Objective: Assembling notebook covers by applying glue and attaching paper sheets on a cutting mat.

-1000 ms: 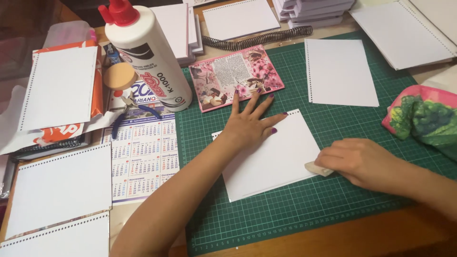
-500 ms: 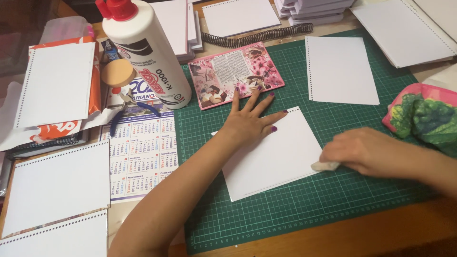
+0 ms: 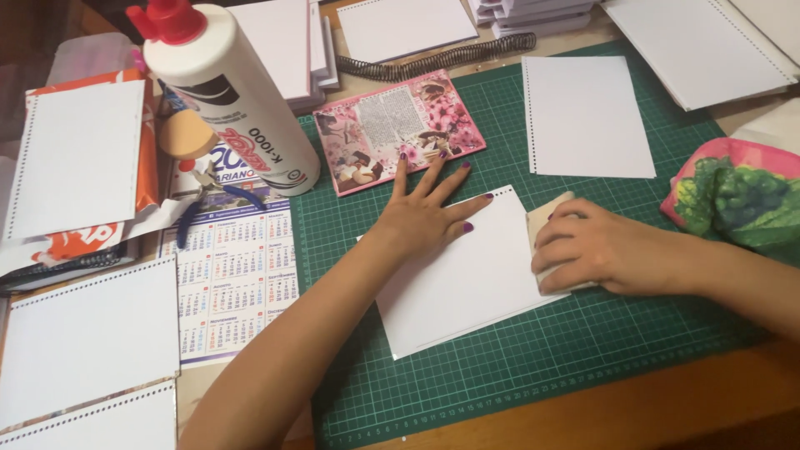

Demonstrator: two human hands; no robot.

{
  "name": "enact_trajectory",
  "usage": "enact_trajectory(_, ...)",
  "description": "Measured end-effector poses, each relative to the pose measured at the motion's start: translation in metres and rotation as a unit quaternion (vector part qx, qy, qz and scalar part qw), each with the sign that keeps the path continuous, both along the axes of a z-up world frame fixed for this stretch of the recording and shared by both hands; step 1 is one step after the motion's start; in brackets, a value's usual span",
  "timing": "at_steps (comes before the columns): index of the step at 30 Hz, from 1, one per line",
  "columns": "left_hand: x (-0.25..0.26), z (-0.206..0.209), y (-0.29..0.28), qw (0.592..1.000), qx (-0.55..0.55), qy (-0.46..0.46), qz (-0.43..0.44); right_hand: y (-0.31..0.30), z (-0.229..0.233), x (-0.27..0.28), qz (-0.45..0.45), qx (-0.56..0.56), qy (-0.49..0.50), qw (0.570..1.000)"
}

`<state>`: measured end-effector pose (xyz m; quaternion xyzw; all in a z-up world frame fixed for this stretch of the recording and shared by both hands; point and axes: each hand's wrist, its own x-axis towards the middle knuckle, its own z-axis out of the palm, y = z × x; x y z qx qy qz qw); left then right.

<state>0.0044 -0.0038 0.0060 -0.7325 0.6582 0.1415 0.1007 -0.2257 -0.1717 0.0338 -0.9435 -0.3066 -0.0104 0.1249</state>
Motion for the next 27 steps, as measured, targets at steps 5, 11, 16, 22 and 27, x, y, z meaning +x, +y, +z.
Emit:
enact_trajectory(5, 0.002, -0.007, 0.0, 0.999, -0.023, -0.019, -0.015, -0.006, -0.006, -0.006, -0.001, -0.015, -0.009, 1.0)
enact_trajectory(11, 0.003, -0.009, -0.001, 0.999, -0.027, -0.018, -0.021, -0.018, -0.015, -0.015, -0.025, -0.022, 0.001, 0.999)
enact_trajectory(16, 0.002, -0.008, 0.001, 0.999, -0.03, -0.024, -0.027, -0.027, -0.016, -0.023, -0.052, -0.007, 0.009, 0.999)
enact_trajectory(22, 0.004, -0.011, 0.0, 0.998, -0.043, -0.031, -0.02, -0.037, -0.018, -0.029, -0.062, -0.016, -0.003, 0.998)
enact_trajectory(27, 0.007, -0.008, -0.003, 0.999, -0.035, -0.029, -0.024, -0.053, -0.022, -0.034, -0.099, -0.03, 0.019, 0.994)
